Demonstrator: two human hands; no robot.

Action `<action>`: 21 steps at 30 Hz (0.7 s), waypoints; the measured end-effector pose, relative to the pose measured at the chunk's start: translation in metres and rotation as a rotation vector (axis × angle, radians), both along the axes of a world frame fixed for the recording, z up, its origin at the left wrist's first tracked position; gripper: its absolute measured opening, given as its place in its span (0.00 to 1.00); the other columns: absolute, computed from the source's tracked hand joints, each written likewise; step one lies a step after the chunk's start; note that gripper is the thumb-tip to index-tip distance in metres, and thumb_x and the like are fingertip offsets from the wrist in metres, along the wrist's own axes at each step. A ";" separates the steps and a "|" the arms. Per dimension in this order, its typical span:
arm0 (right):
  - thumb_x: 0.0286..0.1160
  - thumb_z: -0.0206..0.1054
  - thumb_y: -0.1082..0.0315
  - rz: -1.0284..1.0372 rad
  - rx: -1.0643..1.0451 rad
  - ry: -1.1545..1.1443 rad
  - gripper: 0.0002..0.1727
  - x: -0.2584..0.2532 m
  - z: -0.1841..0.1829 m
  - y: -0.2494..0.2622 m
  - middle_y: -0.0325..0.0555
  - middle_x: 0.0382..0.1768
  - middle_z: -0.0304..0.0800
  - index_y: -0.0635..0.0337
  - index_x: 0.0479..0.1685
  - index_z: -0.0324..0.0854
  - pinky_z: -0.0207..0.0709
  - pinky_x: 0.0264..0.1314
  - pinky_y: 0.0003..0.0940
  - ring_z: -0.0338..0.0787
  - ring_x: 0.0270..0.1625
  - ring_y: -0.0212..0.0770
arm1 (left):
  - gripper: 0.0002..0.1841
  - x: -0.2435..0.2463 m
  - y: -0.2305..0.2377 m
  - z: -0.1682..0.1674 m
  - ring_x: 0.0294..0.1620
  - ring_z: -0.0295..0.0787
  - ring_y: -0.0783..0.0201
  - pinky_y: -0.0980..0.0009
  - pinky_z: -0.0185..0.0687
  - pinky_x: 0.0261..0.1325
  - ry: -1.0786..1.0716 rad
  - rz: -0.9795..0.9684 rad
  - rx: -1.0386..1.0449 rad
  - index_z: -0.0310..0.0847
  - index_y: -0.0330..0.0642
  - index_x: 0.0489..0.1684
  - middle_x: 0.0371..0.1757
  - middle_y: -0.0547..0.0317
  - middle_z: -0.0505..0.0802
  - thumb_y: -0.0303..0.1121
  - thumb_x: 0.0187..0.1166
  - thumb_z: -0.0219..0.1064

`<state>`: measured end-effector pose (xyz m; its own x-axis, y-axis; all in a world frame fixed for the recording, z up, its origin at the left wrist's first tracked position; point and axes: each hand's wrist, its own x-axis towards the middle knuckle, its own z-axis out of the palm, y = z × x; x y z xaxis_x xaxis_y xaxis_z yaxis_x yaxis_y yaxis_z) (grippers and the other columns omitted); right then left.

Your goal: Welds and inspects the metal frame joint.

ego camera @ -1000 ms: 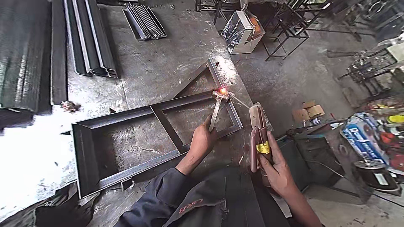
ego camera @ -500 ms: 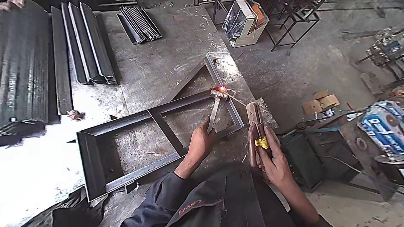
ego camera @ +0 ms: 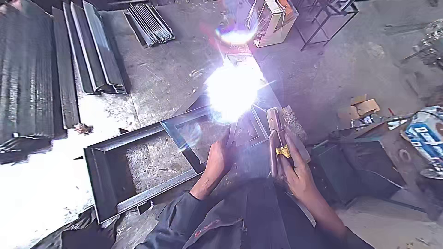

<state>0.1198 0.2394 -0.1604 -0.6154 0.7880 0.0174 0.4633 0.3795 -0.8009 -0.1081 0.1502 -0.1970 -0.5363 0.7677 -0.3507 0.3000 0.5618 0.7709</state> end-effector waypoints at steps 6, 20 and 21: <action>0.89 0.56 0.66 0.005 -0.076 0.011 0.34 -0.001 -0.005 0.002 0.49 0.76 0.80 0.57 0.94 0.53 0.86 0.38 0.25 0.88 0.38 0.25 | 0.30 0.000 0.000 -0.002 0.58 0.93 0.59 0.58 0.83 0.67 -0.023 0.010 0.019 0.67 0.44 0.89 0.61 0.49 0.94 0.34 0.83 0.60; 0.88 0.58 0.64 0.011 0.009 0.007 0.33 -0.002 -0.003 0.004 0.50 0.75 0.82 0.60 0.92 0.58 0.86 0.50 0.25 0.90 0.48 0.26 | 0.27 0.000 -0.001 0.002 0.56 0.93 0.57 0.56 0.84 0.65 -0.010 0.008 -0.003 0.72 0.43 0.85 0.56 0.47 0.94 0.35 0.84 0.62; 0.89 0.57 0.64 0.027 0.022 0.001 0.33 -0.002 -0.003 0.004 0.51 0.78 0.79 0.61 0.92 0.57 0.84 0.59 0.24 0.89 0.57 0.26 | 0.28 0.000 -0.001 0.002 0.57 0.93 0.57 0.57 0.84 0.66 -0.012 0.012 -0.004 0.71 0.43 0.86 0.57 0.46 0.94 0.35 0.85 0.62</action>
